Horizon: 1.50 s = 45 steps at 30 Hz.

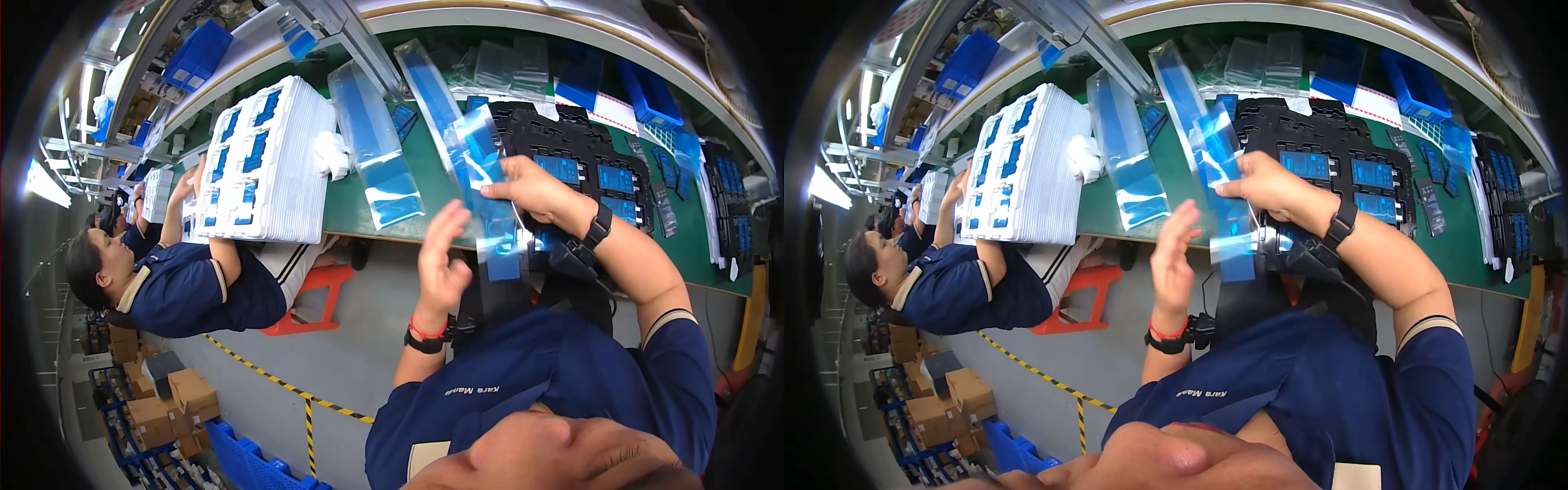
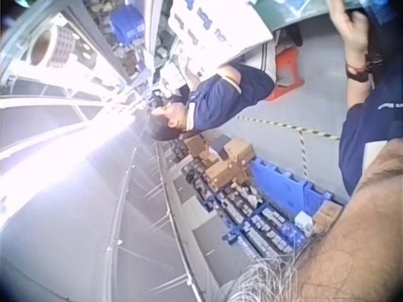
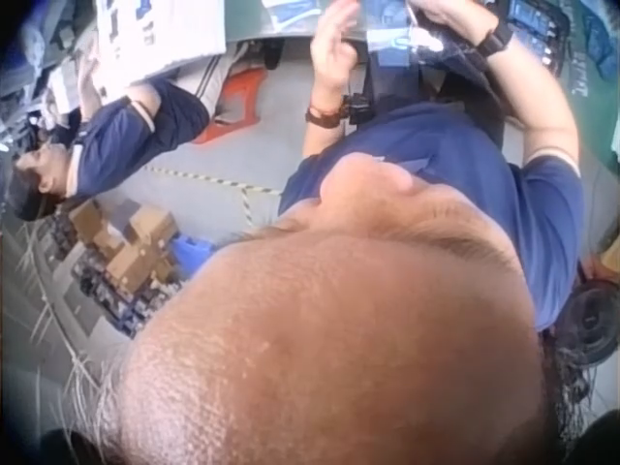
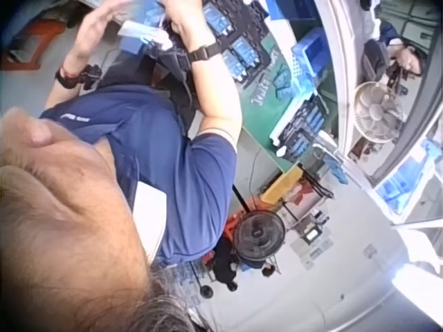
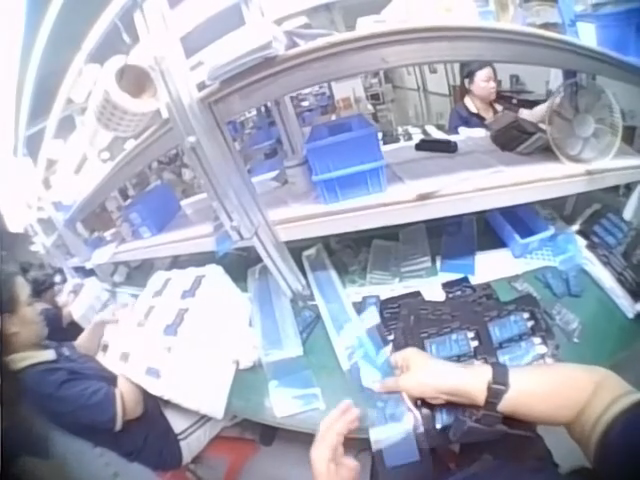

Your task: The recorder assembles electronic components into trays, applies protective films, and retrieves materials from storage shelves in a manufacturing facility.

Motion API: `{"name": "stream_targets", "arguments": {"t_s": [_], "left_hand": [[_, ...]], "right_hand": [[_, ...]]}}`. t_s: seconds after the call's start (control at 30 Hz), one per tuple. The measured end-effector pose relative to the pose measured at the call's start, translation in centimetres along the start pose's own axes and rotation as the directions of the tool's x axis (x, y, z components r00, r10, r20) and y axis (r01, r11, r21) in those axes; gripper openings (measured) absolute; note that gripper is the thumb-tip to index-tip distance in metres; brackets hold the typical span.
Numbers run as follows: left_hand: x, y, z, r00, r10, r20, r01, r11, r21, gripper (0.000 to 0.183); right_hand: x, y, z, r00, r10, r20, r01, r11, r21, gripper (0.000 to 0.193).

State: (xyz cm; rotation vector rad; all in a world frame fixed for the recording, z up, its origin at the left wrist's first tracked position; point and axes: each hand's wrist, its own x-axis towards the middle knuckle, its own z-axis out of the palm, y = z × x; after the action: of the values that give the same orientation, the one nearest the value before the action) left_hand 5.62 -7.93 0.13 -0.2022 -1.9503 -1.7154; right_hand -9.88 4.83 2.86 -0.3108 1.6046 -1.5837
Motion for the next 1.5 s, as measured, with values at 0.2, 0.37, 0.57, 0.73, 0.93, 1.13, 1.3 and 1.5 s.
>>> {"name": "stream_targets", "arguments": {"t_s": [0.2, 0.37, 0.57, 0.73, 0.93, 1.13, 1.3, 1.5], "left_hand": [[1.9, -3.5, 1.7, 0.845, -0.52, -0.123, 0.373, 0.738, -0.563, 0.034], [1.9, -6.2, 1.1, 0.794, -0.592, -0.14, 0.439, 0.717, -0.542, 0.04], [1.7, -5.4, 1.1, 0.727, -0.682, -0.086, 0.568, 0.666, -0.484, 0.046], [2.5, -5.1, 1.3, 0.707, -0.699, -0.108, 0.599, 0.674, -0.432, 0.046], [3.8, -4.9, 1.4, 0.681, -0.722, -0.119, 0.609, 0.649, -0.455, 0.045], [4.1, -6.2, 1.8, 0.702, -0.691, -0.171, 0.599, 0.704, -0.382, 0.041], [4.7, -6.8, 1.5, 0.724, -0.679, -0.118, 0.662, 0.733, -0.155, 0.034], [5.4, -6.1, 0.7, 0.635, -0.77, 0.058, 0.698, 0.54, -0.47, 0.033]], "right_hand": [[-1.5, 1.4, 1.5, 0.967, 0.175, 0.185, -0.188, 0.98, 0.059, 0.018], [-1.8, -1.1, 0.2, 0.998, -0.056, -0.019, 0.029, 0.746, -0.665, 0.031], [2.1, -1.0, -1.9, 0.706, -0.66, 0.257, 0.352, 0.012, -0.936, 0.02], [5.5, -0.9, -2.4, 0.713, -0.553, 0.43, 0.434, -0.134, -0.891, 0.016], [7.1, -0.9, -2.6, 0.617, -0.543, 0.569, 0.509, -0.275, -0.815, 0.007], [7.5, -1.0, -2.6, 0.618, -0.569, 0.542, 0.504, -0.242, -0.829, 0.006], [7.8, -0.8, -2.7, 0.616, -0.626, 0.478, 0.529, -0.12, -0.84, 0.005], [7.7, -0.8, -2.6, 0.614, -0.682, 0.397, 0.523, -0.024, -0.852, 0.005]]}}
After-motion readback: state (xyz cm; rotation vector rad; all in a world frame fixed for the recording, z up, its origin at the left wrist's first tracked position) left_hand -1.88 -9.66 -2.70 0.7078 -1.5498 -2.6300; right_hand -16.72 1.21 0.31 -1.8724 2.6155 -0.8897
